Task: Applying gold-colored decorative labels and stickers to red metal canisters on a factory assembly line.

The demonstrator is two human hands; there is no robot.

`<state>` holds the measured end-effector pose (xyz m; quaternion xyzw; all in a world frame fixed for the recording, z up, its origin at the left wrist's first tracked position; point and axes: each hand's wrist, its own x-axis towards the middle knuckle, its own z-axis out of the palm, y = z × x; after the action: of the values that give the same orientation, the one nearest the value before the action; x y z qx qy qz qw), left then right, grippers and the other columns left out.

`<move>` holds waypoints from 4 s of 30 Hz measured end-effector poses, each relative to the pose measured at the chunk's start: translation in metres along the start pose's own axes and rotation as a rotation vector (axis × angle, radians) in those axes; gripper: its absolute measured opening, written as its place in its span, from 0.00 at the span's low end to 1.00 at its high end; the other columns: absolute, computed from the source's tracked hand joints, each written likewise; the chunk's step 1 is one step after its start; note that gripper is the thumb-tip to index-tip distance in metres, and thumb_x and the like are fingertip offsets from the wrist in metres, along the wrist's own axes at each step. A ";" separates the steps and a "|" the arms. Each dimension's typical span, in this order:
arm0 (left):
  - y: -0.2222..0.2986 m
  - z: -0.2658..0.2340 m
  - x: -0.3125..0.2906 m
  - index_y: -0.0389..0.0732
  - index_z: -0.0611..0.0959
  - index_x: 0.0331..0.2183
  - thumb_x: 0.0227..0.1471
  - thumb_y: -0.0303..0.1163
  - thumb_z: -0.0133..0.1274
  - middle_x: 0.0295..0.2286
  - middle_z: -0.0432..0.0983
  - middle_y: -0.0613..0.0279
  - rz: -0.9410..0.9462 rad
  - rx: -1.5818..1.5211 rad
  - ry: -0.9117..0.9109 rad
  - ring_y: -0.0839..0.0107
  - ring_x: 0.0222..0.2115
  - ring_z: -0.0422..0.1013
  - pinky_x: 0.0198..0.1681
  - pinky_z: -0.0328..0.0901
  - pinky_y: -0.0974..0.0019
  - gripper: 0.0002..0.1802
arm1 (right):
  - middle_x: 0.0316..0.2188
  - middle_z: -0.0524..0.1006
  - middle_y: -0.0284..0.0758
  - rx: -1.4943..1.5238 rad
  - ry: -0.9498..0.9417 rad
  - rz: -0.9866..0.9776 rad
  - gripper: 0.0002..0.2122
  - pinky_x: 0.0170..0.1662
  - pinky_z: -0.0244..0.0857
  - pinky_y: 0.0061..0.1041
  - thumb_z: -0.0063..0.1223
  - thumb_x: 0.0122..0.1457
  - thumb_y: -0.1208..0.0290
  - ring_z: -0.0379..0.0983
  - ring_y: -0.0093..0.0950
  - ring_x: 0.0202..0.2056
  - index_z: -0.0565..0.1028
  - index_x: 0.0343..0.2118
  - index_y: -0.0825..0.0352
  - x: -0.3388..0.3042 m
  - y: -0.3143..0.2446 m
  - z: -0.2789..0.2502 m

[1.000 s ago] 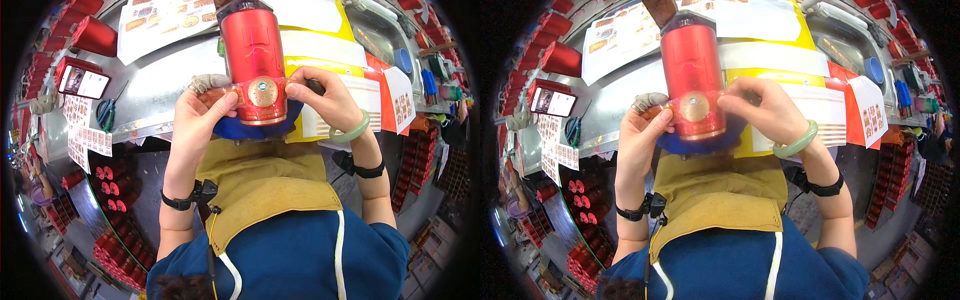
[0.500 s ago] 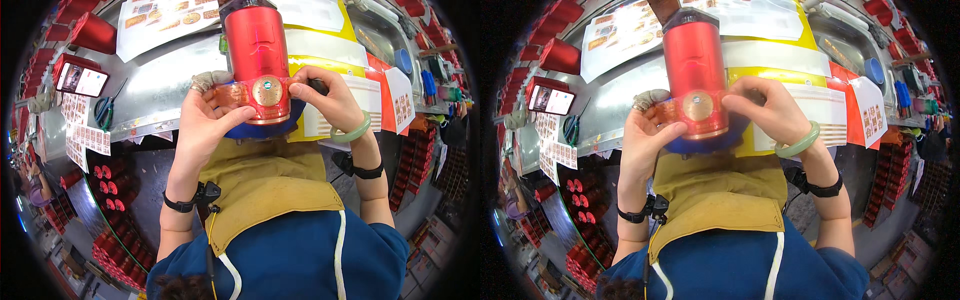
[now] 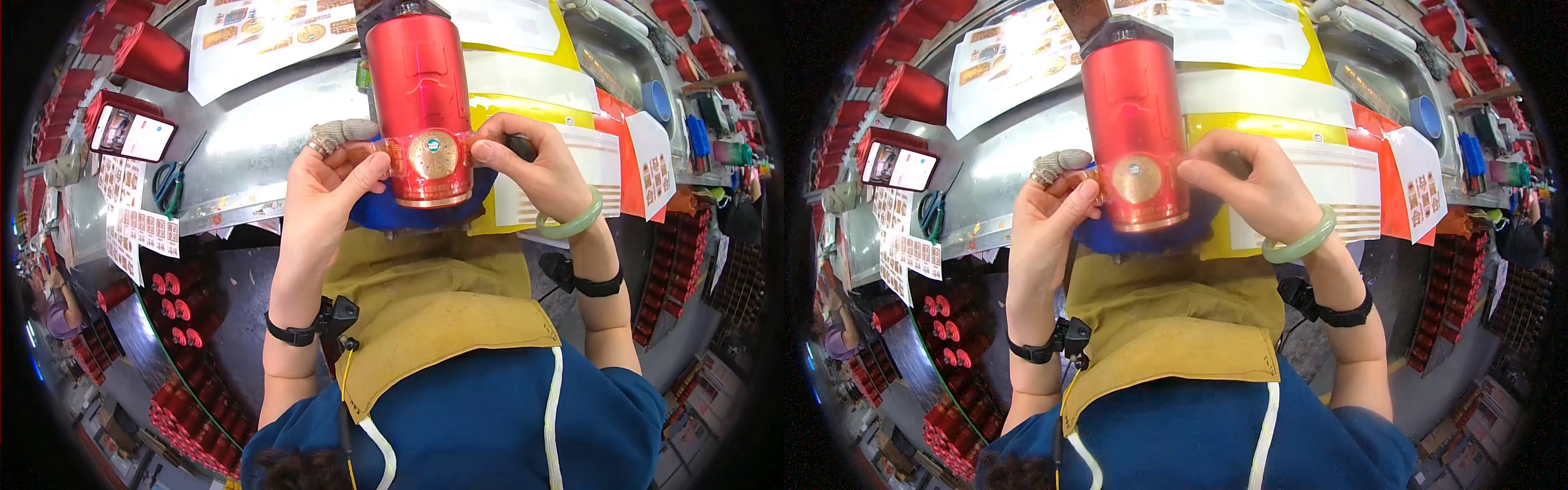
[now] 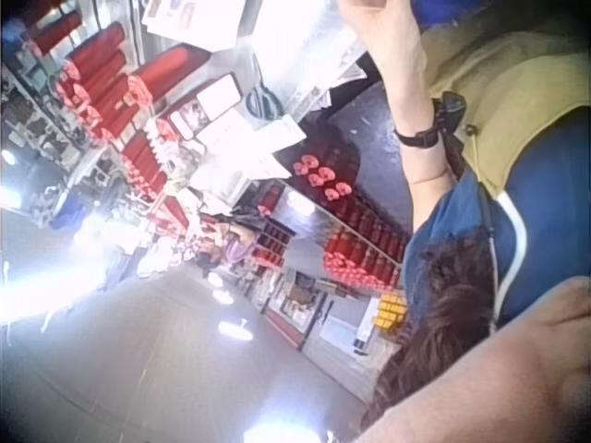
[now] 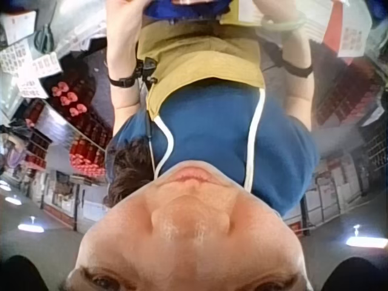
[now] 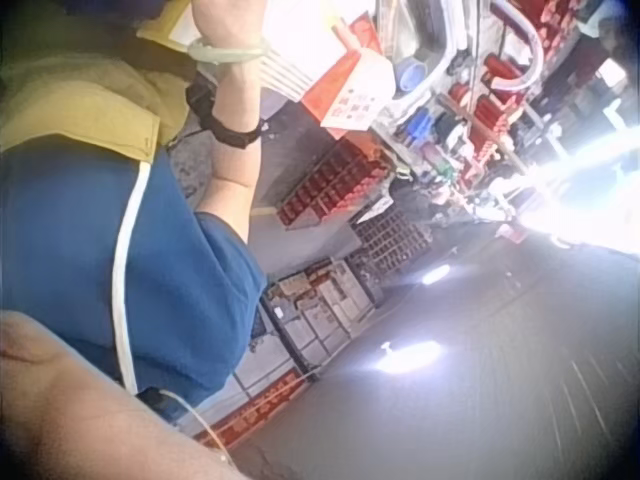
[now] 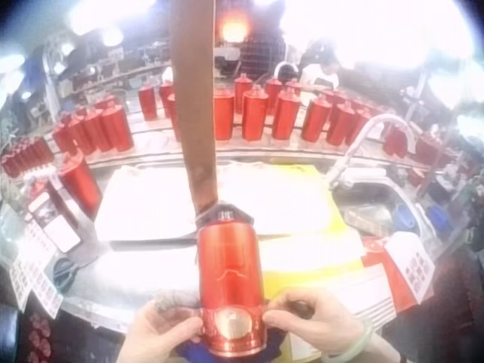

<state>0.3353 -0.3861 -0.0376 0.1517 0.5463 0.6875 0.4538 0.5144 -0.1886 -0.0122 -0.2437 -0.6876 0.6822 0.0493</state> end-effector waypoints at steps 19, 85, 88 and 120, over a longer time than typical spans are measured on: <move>-0.003 -0.003 -0.001 0.37 0.81 0.41 0.57 0.26 0.64 0.36 0.81 0.59 0.083 0.024 -0.017 0.73 0.36 0.75 0.39 0.67 0.68 0.11 | 0.34 0.76 0.28 0.020 -0.056 -0.039 0.10 0.47 0.68 0.21 0.56 0.69 0.67 0.72 0.18 0.39 0.75 0.37 0.70 0.003 0.000 -0.001; -0.003 0.007 -0.001 0.36 0.81 0.45 0.56 0.26 0.65 0.35 0.81 0.60 0.102 0.076 0.087 0.75 0.33 0.74 0.37 0.66 0.72 0.15 | 0.33 0.81 0.28 0.014 0.034 -0.064 0.10 0.42 0.68 0.17 0.59 0.65 0.69 0.73 0.14 0.37 0.81 0.39 0.72 0.003 0.006 0.003; -0.004 0.009 -0.001 0.35 0.80 0.45 0.55 0.26 0.66 0.35 0.81 0.60 0.116 0.081 0.109 0.75 0.32 0.74 0.37 0.66 0.72 0.17 | 0.33 0.81 0.27 0.005 0.039 -0.077 0.09 0.41 0.68 0.17 0.60 0.65 0.69 0.73 0.14 0.36 0.81 0.39 0.71 0.004 0.007 0.003; -0.056 0.010 -0.025 0.36 0.68 0.65 0.61 0.64 0.46 0.69 0.43 0.34 0.697 1.043 0.079 0.36 0.69 0.44 0.69 0.44 0.42 0.46 | 0.53 0.74 0.55 -0.718 0.328 -0.467 0.48 0.55 0.70 0.39 0.80 0.41 0.63 0.74 0.50 0.53 0.63 0.64 0.78 -0.002 0.011 0.043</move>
<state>0.3813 -0.4001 -0.0766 0.4968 0.7446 0.4432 0.0485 0.5020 -0.2293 -0.0248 -0.1885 -0.9001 0.3239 0.2224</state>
